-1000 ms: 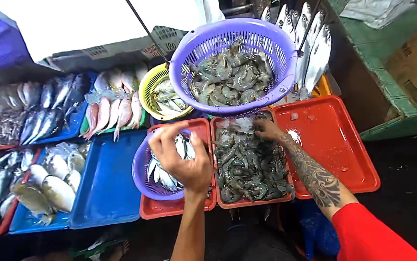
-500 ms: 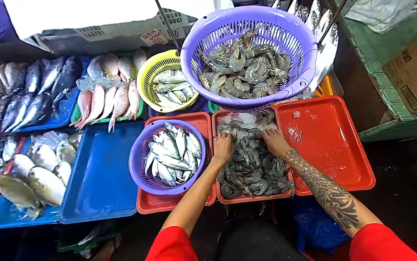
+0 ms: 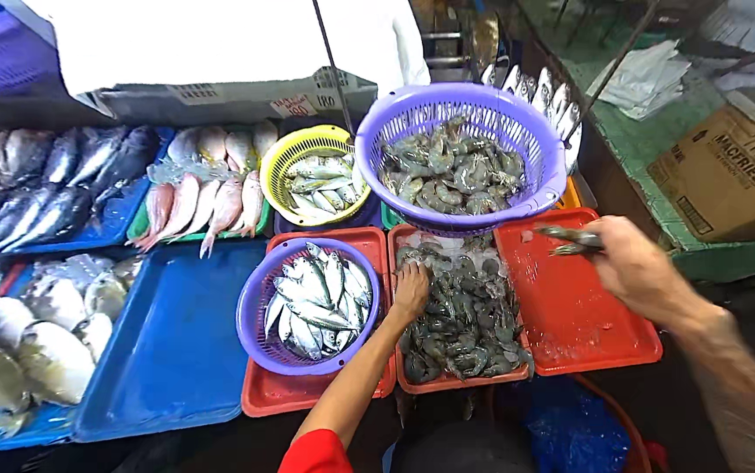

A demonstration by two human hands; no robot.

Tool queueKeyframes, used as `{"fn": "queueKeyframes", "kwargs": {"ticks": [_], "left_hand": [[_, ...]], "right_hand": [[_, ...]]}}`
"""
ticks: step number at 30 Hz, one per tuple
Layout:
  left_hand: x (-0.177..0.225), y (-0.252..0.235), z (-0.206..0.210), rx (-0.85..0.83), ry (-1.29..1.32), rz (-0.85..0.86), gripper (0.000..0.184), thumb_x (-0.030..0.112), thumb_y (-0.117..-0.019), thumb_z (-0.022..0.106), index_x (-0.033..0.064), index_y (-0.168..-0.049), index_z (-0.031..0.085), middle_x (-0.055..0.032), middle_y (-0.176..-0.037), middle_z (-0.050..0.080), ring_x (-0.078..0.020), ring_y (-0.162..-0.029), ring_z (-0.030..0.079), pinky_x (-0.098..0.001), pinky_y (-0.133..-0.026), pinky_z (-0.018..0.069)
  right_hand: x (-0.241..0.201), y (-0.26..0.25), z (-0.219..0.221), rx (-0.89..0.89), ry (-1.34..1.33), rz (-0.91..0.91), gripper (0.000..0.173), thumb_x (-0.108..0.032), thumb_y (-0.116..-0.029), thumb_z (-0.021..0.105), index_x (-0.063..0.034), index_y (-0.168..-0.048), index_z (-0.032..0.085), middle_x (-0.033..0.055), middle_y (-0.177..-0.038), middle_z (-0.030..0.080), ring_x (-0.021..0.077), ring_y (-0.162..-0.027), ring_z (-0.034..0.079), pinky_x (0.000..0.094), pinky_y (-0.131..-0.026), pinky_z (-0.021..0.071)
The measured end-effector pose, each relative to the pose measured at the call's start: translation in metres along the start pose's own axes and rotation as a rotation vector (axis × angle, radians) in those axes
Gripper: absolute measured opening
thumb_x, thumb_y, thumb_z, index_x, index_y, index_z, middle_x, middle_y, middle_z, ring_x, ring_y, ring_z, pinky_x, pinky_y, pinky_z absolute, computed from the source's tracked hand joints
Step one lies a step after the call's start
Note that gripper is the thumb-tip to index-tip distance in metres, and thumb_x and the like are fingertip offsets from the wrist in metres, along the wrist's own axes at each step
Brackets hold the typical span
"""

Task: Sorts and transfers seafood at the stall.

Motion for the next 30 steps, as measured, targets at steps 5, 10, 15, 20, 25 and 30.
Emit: {"fn": "queueKeyframes", "kwargs": {"ticks": [5,10,15,20,25,30], "left_hand": [[-0.009,0.022,-0.019,0.164,0.153,0.114,0.035,0.006,-0.094,0.065,-0.007,-0.127,0.062,-0.0345,-0.126,0.058,-0.0504,-0.123,0.056,-0.0594,-0.103,0.0477],[0.008,0.111,-0.088,0.246,0.277,0.094,0.045,0.0,-0.0938,0.064,0.0012,-0.138,0.056,-0.0296,-0.128,0.057,-0.0469,-0.119,0.058,-0.0561,-0.097,0.0528],[0.004,0.168,-0.224,0.484,0.187,-0.012,0.039,0.016,-0.1098,0.038,0.0032,-0.144,0.053,-0.0279,-0.127,0.062,-0.0451,-0.12,0.06,-0.0592,-0.101,0.0486],[0.062,0.109,-0.344,0.771,0.114,0.056,0.02,0.01,-0.099,0.053,-0.0032,-0.101,0.068,-0.0183,-0.091,0.067,-0.0303,-0.088,0.065,-0.0487,-0.08,0.0491],[0.119,0.08,-0.336,0.93,0.228,0.3,0.018,0.015,-0.0969,0.061,0.0006,-0.092,0.07,-0.0119,-0.084,0.067,-0.0227,-0.083,0.064,-0.0413,-0.076,0.0498],[0.017,0.151,-0.167,0.602,0.442,-0.059,0.032,0.024,-0.1069,0.052,0.0019,-0.128,0.061,-0.0134,-0.096,0.07,-0.0232,-0.081,0.068,-0.0427,-0.072,0.0578]], "right_hand": [[-0.063,-0.062,-0.079,0.067,0.168,-0.221,0.028,-0.009,-0.1007,0.055,0.0088,-0.123,0.054,0.03,-0.112,0.06,0.0486,-0.104,0.063,0.0615,-0.088,0.0524],[-0.074,-0.138,-0.026,-0.007,0.013,-0.206,0.041,-0.018,-0.1053,0.053,-0.0007,-0.143,0.052,0.0246,-0.141,0.055,0.0401,-0.136,0.05,0.0541,-0.118,0.0365],[-0.081,0.006,0.032,0.203,-0.27,0.149,0.038,-0.016,-0.1048,0.053,-0.0014,-0.14,0.055,0.0168,-0.136,0.06,0.0244,-0.125,0.06,0.0423,-0.107,0.0512],[-0.11,0.086,0.249,-0.379,-0.454,0.329,0.026,-0.007,-0.0957,0.065,-0.003,-0.121,0.072,0.0185,-0.129,0.066,0.0366,-0.126,0.059,0.0554,-0.108,0.0481],[-0.142,0.07,0.298,-0.521,-0.188,0.187,0.046,0.005,-0.0913,0.061,-0.0066,-0.136,0.064,0.0194,-0.147,0.055,0.0405,-0.143,0.044,0.0634,-0.114,0.0357],[-0.138,0.065,0.304,-0.509,-0.069,0.119,0.035,0.008,-0.0891,0.064,-0.0023,-0.122,0.07,0.0213,-0.13,0.065,0.0438,-0.131,0.053,0.0668,-0.106,0.04]]}}
Point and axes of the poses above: each hand's wrist, its own y-axis away from the middle knuckle, its own z-axis out of the palm, x = y × z, the point moved 4 cm from there along -y, towards the middle knuckle
